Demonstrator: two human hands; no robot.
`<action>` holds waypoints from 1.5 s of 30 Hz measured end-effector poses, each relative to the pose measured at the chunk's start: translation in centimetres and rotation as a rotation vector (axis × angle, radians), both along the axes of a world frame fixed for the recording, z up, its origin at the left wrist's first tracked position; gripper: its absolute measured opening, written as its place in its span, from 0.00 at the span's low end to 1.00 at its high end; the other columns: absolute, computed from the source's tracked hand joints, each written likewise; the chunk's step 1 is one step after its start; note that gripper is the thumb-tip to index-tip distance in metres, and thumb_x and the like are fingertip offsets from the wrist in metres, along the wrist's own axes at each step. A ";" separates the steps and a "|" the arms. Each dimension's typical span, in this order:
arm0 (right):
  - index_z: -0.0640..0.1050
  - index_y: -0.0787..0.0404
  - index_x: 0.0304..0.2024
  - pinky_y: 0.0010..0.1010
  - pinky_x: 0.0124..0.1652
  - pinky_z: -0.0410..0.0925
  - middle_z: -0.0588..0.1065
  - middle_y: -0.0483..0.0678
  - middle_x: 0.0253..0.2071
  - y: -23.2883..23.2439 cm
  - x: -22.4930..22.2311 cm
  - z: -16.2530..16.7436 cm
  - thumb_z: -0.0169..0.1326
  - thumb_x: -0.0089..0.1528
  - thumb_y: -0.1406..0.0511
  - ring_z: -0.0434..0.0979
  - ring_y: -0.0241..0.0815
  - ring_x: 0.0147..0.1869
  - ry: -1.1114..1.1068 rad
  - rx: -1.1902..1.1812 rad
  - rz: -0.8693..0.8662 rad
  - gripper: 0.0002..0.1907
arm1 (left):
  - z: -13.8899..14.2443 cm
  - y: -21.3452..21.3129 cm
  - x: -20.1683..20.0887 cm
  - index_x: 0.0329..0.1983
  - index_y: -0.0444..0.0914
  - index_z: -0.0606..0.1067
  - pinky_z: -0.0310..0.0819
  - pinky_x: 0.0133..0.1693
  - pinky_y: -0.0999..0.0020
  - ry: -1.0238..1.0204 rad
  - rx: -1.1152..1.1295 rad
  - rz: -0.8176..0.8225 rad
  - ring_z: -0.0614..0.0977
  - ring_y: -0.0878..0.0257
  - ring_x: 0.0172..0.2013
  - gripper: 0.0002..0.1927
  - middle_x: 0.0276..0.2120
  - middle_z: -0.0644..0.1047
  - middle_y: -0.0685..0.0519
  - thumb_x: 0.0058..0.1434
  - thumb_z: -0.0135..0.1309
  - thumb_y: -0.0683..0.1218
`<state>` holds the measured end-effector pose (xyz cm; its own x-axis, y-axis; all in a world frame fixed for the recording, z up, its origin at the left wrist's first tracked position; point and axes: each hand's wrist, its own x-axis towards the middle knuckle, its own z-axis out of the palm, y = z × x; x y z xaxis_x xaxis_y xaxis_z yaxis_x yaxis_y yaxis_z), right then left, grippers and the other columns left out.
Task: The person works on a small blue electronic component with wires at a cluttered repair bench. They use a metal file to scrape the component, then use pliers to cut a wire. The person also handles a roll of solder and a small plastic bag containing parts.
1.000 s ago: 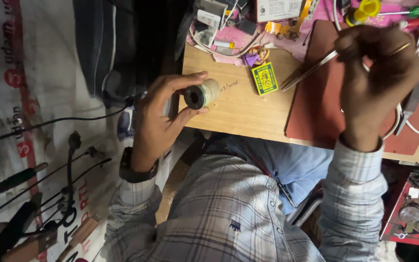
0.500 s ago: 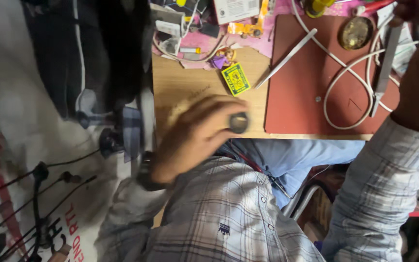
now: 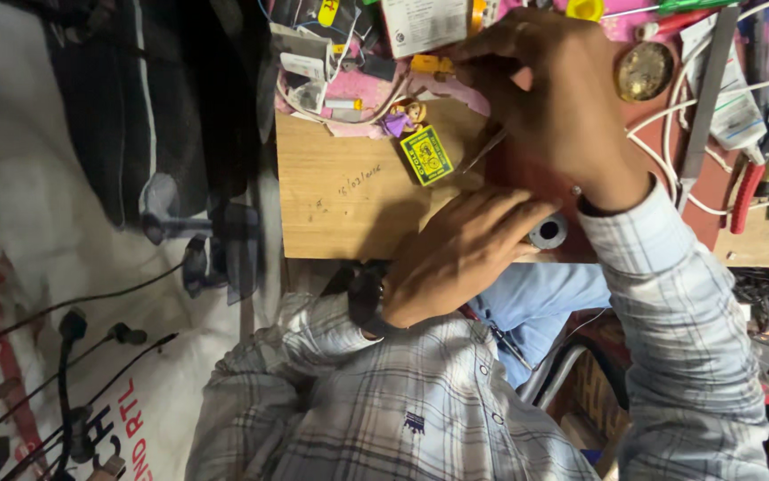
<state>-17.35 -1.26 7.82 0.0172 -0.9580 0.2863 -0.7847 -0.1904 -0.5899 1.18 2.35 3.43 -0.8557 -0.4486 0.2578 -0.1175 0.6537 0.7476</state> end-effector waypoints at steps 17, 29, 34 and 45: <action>0.82 0.65 0.44 0.42 0.45 0.71 0.79 0.56 0.40 -2.3 1.0 -1.4 0.62 0.65 0.71 0.79 0.57 0.46 0.171 -0.084 0.082 0.05 | 1.0 -11.9 5.8 0.57 0.38 0.77 0.77 0.41 0.60 0.003 -0.125 0.461 0.83 0.53 0.42 0.11 0.46 0.77 0.48 0.74 0.57 0.43; 0.72 0.69 0.49 0.21 0.48 0.70 0.76 0.45 0.45 1.8 -2.3 1.9 0.57 0.77 0.75 0.76 0.32 0.47 -0.609 0.016 -0.067 0.06 | 0.4 -12.8 4.7 0.48 0.39 0.79 0.73 0.35 0.57 -0.069 -0.360 0.342 0.81 0.55 0.35 0.10 0.38 0.71 0.51 0.64 0.56 0.38; 0.74 0.73 0.46 0.25 0.43 0.67 0.75 0.53 0.40 2.8 -2.1 2.4 0.58 0.75 0.76 0.73 0.37 0.41 -0.426 0.082 -0.096 0.05 | 2.3 -12.2 4.4 0.42 0.39 0.78 0.73 0.38 0.60 0.112 -0.205 0.353 0.80 0.56 0.38 0.05 0.38 0.72 0.52 0.66 0.62 0.39; 0.78 0.68 0.46 0.20 0.45 0.73 0.79 0.48 0.41 2.3 2.3 7.6 0.60 0.72 0.72 0.80 0.32 0.43 -0.626 0.133 0.166 0.04 | 10.6 -9.9 6.2 0.42 0.31 0.76 0.81 0.51 0.70 0.303 0.103 0.143 0.84 0.59 0.50 0.08 0.50 0.79 0.43 0.65 0.65 0.35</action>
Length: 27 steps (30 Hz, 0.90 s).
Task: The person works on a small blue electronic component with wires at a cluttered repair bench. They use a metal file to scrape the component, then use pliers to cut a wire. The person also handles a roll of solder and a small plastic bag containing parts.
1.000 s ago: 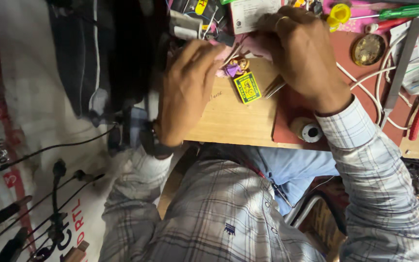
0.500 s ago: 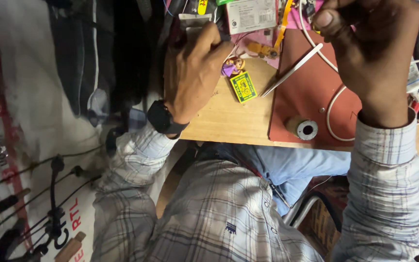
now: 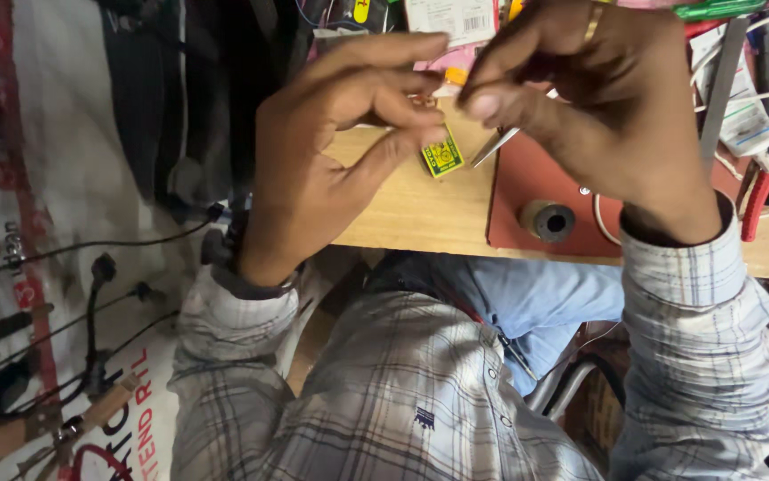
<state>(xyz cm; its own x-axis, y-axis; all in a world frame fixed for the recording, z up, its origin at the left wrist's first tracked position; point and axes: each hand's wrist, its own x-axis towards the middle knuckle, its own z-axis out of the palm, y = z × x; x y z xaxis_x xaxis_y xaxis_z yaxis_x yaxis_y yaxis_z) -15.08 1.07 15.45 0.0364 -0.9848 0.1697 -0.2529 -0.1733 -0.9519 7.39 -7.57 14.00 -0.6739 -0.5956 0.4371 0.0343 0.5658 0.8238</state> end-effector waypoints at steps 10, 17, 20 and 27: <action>0.79 0.69 0.40 0.23 0.35 0.68 0.78 0.49 0.35 0.4 4.8 4.7 0.61 0.69 0.72 0.77 0.35 0.35 0.246 -0.256 0.072 0.05 | 2.2 2.2 3.4 0.40 0.30 0.70 0.80 0.45 0.77 0.113 0.291 0.044 0.84 0.69 0.41 0.12 0.41 0.82 0.46 0.70 0.63 0.29; 0.77 0.69 0.43 0.22 0.32 0.70 0.76 0.48 0.36 5.2 7.5 -1.0 0.58 0.70 0.71 0.77 0.33 0.33 -0.102 0.089 -0.067 0.04 | 0.1 4.7 3.5 0.44 0.30 0.78 0.81 0.44 0.70 0.010 0.018 0.187 0.84 0.62 0.44 0.07 0.44 0.81 0.49 0.65 0.61 0.30; 0.79 0.69 0.44 0.22 0.31 0.70 0.77 0.49 0.39 8.4 6.1 -2.5 0.56 0.71 0.71 0.78 0.34 0.33 0.039 0.013 -0.160 0.04 | -1.9 5.4 4.2 0.41 0.32 0.83 0.79 0.39 0.68 -0.224 -0.099 0.045 0.85 0.62 0.38 0.08 0.40 0.83 0.49 0.61 0.58 0.30; 0.81 0.66 0.41 0.27 0.33 0.71 0.79 0.49 0.36 11.1 5.7 -5.7 0.57 0.66 0.73 0.79 0.38 0.34 0.103 0.074 -0.200 0.03 | -7.3 9.1 3.2 0.50 0.32 0.80 0.82 0.42 0.71 0.160 0.704 -0.290 0.84 0.66 0.38 0.07 0.47 0.82 0.48 0.71 0.55 0.35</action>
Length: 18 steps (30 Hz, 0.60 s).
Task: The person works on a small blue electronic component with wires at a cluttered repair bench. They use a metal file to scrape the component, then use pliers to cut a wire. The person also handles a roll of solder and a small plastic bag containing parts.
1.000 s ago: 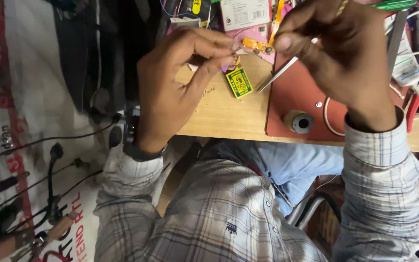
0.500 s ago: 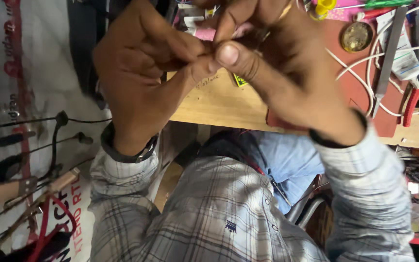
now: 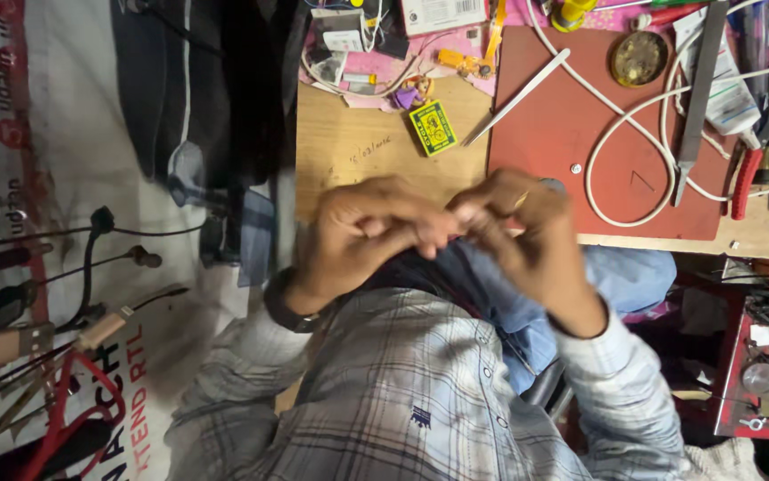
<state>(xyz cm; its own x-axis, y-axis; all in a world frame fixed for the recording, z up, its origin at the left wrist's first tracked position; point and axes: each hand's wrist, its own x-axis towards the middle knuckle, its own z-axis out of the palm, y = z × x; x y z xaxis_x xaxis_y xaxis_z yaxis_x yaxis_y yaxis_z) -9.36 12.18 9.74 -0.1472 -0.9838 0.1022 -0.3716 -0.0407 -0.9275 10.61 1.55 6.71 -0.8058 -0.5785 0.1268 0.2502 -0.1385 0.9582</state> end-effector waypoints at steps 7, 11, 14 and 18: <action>0.81 0.66 0.42 0.31 0.41 0.72 0.80 0.49 0.38 2.3 -0.1 0.5 0.62 0.62 0.74 0.80 0.42 0.39 0.131 -0.098 -0.062 0.06 | -1.5 2.2 -1.2 0.62 0.26 0.68 0.82 0.55 0.68 -0.022 -0.095 -0.120 0.85 0.61 0.50 0.19 0.51 0.80 0.44 0.72 0.54 0.40; 0.82 0.66 0.37 0.30 0.36 0.72 0.81 0.51 0.36 3.0 -0.1 0.5 0.65 0.60 0.73 0.82 0.40 0.37 0.225 -0.073 -0.082 0.05 | -2.0 2.4 -1.7 0.52 0.24 0.74 0.83 0.45 0.67 -0.206 -0.044 -0.129 0.86 0.59 0.40 0.17 0.40 0.83 0.42 0.65 0.60 0.40; 0.83 0.70 0.43 0.26 0.32 0.72 0.79 0.51 0.34 3.7 0.0 0.3 0.61 0.62 0.76 0.81 0.37 0.32 0.164 -0.004 -0.136 0.07 | -2.1 2.2 -2.0 0.47 0.25 0.80 0.84 0.41 0.68 -0.302 0.067 -0.077 0.87 0.60 0.37 0.12 0.38 0.85 0.42 0.69 0.57 0.41; 0.81 0.71 0.45 0.25 0.39 0.78 0.79 0.50 0.37 4.4 0.2 -0.5 0.57 0.66 0.78 0.84 0.37 0.39 0.033 -0.025 -0.158 0.06 | -1.7 2.1 -2.1 0.51 0.28 0.78 0.85 0.46 0.72 -0.177 0.190 -0.014 0.88 0.64 0.42 0.12 0.42 0.84 0.46 0.74 0.50 0.42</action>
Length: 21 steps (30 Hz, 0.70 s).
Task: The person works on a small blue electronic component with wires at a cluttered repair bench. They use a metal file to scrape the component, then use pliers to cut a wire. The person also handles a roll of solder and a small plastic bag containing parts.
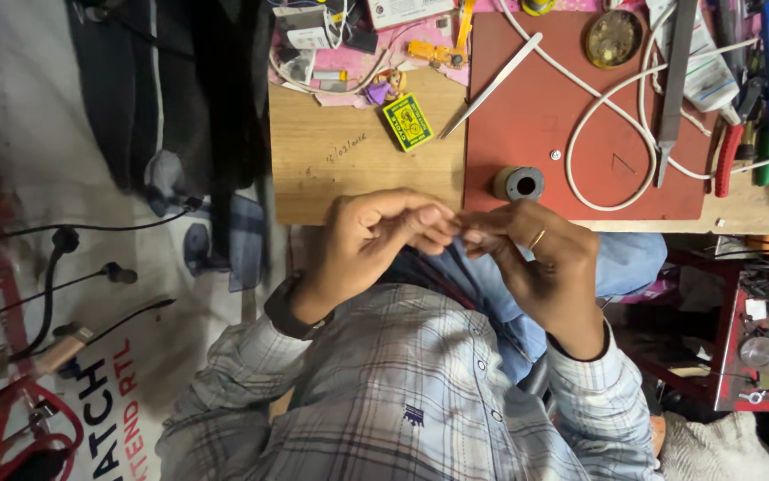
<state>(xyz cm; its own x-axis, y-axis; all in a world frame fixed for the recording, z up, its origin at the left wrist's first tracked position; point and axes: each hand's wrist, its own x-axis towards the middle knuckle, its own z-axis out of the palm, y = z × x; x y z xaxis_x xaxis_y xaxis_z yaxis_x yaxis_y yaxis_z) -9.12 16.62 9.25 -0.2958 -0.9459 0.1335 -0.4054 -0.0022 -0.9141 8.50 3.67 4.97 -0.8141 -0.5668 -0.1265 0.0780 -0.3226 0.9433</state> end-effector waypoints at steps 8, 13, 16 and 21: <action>0.78 0.70 0.48 0.29 0.42 0.81 0.81 0.55 0.48 -2.4 4.7 -2.7 0.50 0.63 0.84 0.87 0.43 0.44 -0.169 0.014 0.163 0.14 | 1.1 -1.0 4.3 0.52 0.35 0.80 0.80 0.41 0.72 -0.361 -0.617 0.064 0.87 0.65 0.40 0.11 0.42 0.85 0.48 0.70 0.54 0.42; 0.74 0.73 0.47 0.42 0.50 0.74 0.74 0.65 0.55 -6.4 8.6 -5.0 0.53 0.50 0.76 0.79 0.64 0.53 0.279 -0.273 0.476 0.21 | 2.9 -2.8 8.9 0.55 0.36 0.77 0.77 0.56 0.63 -0.627 -0.966 0.364 0.84 0.55 0.52 0.10 0.52 0.81 0.46 0.73 0.51 0.37; 0.79 0.64 0.51 0.41 0.50 0.74 0.71 0.60 0.57 -6.2 10.8 -5.9 0.54 0.54 0.71 0.81 0.60 0.54 0.352 -0.214 0.637 0.21 | 2.8 -3.0 10.0 0.59 0.35 0.76 0.75 0.61 0.58 -0.654 -1.076 0.424 0.81 0.50 0.59 0.13 0.58 0.79 0.46 0.73 0.54 0.35; 0.80 0.62 0.46 0.40 0.41 0.74 0.74 0.61 0.59 -2.8 8.3 -8.8 0.56 0.58 0.69 0.81 0.54 0.47 0.364 0.058 0.679 0.13 | 0.6 -1.8 6.9 0.64 0.39 0.75 0.71 0.67 0.57 -0.441 -1.090 0.217 0.75 0.49 0.67 0.20 0.65 0.73 0.46 0.69 0.56 0.36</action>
<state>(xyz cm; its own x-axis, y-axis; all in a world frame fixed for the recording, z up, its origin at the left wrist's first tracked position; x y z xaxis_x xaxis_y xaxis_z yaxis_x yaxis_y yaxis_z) -0.81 13.79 0.47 0.4044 -0.9129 0.0557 -0.6074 -0.3136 -0.7299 15.35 1.82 5.60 -0.6955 -0.6691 0.2618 -0.3669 0.6440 0.6713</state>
